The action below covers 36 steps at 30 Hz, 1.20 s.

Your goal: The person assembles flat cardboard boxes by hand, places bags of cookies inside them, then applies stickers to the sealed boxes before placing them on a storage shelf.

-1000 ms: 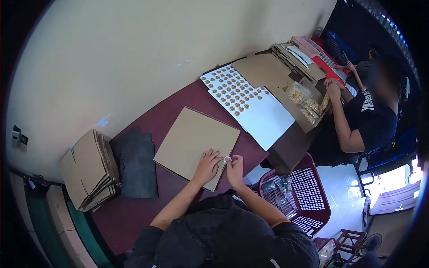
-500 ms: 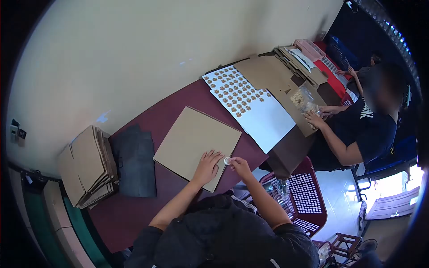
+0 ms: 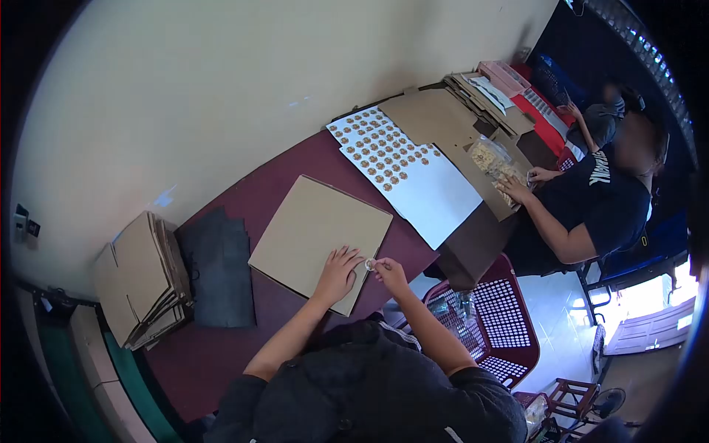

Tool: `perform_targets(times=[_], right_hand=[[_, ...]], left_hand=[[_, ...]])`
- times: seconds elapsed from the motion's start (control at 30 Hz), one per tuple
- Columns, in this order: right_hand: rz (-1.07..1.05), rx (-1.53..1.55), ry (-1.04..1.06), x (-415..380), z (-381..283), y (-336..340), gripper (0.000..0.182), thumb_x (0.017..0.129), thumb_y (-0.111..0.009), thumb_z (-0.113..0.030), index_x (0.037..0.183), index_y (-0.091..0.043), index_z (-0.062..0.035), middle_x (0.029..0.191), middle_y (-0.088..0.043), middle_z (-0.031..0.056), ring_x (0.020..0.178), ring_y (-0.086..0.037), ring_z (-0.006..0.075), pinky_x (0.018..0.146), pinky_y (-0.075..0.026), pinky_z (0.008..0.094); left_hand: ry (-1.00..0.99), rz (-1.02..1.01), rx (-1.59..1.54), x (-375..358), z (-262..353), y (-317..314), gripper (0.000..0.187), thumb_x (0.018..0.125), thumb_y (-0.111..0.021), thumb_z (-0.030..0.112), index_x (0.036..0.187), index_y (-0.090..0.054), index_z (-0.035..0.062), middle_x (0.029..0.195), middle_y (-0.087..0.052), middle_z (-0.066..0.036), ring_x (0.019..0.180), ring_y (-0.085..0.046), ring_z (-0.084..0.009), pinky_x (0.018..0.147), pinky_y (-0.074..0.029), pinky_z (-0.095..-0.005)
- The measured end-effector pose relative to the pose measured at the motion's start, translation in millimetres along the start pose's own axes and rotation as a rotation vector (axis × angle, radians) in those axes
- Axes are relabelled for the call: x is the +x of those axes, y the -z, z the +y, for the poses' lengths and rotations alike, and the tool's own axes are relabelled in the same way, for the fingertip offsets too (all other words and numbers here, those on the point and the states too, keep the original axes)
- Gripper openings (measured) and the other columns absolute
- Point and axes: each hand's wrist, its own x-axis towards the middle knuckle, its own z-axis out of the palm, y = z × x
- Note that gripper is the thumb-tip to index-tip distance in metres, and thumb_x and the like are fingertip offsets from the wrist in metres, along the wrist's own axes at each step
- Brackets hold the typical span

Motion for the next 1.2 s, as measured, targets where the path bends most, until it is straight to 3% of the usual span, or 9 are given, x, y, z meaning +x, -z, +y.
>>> perform_targets(times=[0.17,0.2,0.33,0.43,0.63,0.73,0.87,1.2], right_hand=[[0.039,-0.241,0.103,5,14,9,0.019,0.087,-0.060,-0.020,0.088,-0.060,-0.0010,0.067,-0.057,0.0019,0.059,-0.053,0.0074,0.054,-0.043,0.0220],[0.102,-0.170,0.111,5,11,4,0.021,0.085,-0.064,-0.021,0.080,-0.057,-0.0022,0.062,-0.054,0.0010,0.054,-0.051,0.0073,0.049,-0.040,0.0222],[0.226,-0.251,0.158,0,3,-2,0.028,0.080,-0.071,-0.019,0.070,-0.049,-0.0046,0.055,-0.047,-0.0023,0.047,-0.044,0.0063,0.043,-0.034,0.0204],[0.255,-0.450,0.314,-15,-24,-11,0.024,0.080,-0.069,-0.016,0.072,-0.051,-0.0030,0.052,-0.044,-0.0009,0.047,-0.040,0.0058,0.044,-0.032,0.0227],[0.242,-0.514,0.441,-17,-23,-25,0.016,0.082,-0.064,-0.012,0.075,-0.055,-0.0012,0.051,-0.041,0.0020,0.049,-0.038,0.0064,0.046,-0.032,0.0262],[0.238,-0.480,0.304,-16,-20,-22,0.018,0.084,-0.062,-0.015,0.075,-0.055,-0.0009,0.051,-0.043,0.0019,0.049,-0.038,0.0067,0.046,-0.032,0.0264],[0.225,-0.466,0.329,-10,-10,-17,0.018,0.084,-0.061,-0.015,0.075,-0.055,-0.0010,0.052,-0.045,0.0020,0.050,-0.039,0.0063,0.046,-0.032,0.0267],[0.166,-0.579,0.290,-10,-20,-18,0.034,0.088,-0.054,-0.029,0.073,-0.059,0.0015,0.057,-0.052,0.0092,0.053,-0.050,0.0158,0.053,-0.040,0.0322]], left_hand=[[0.023,0.030,0.008,1,0,0,0.043,0.078,-0.052,0.006,0.120,-0.055,0.0144,0.132,-0.047,-0.010,0.129,-0.035,-0.0336,0.106,-0.026,-0.0528],[-0.007,0.002,0.049,0,-2,-1,0.043,0.079,-0.052,0.006,0.120,-0.056,0.0153,0.133,-0.046,-0.011,0.128,-0.036,-0.0346,0.106,-0.025,-0.0528],[-0.044,-0.027,0.099,1,-3,-2,0.042,0.080,-0.053,0.006,0.120,-0.058,0.0186,0.134,-0.044,-0.012,0.128,-0.036,-0.0366,0.105,-0.027,-0.0535],[-0.034,-0.023,0.057,-3,0,-2,0.043,0.080,-0.053,0.006,0.121,-0.058,0.0203,0.134,-0.044,-0.012,0.128,-0.035,-0.0364,0.105,-0.026,-0.0534],[-0.046,-0.012,0.103,-1,2,-1,0.045,0.081,-0.054,0.009,0.124,-0.055,0.0221,0.137,-0.041,-0.012,0.127,-0.036,-0.0370,0.105,-0.026,-0.0538],[-0.048,-0.005,0.102,-2,1,-1,0.045,0.081,-0.054,0.009,0.124,-0.056,0.0219,0.137,-0.041,-0.012,0.127,-0.036,-0.0371,0.105,-0.027,-0.0536],[-0.045,-0.017,0.066,-3,-3,-4,0.045,0.081,-0.054,0.009,0.124,-0.056,0.0220,0.137,-0.042,-0.012,0.128,-0.036,-0.0367,0.105,-0.026,-0.0532],[-0.016,-0.013,0.029,-5,-1,-2,0.042,0.080,-0.053,0.008,0.121,-0.055,0.0156,0.136,-0.042,-0.012,0.129,-0.034,-0.0353,0.106,-0.026,-0.0524]])
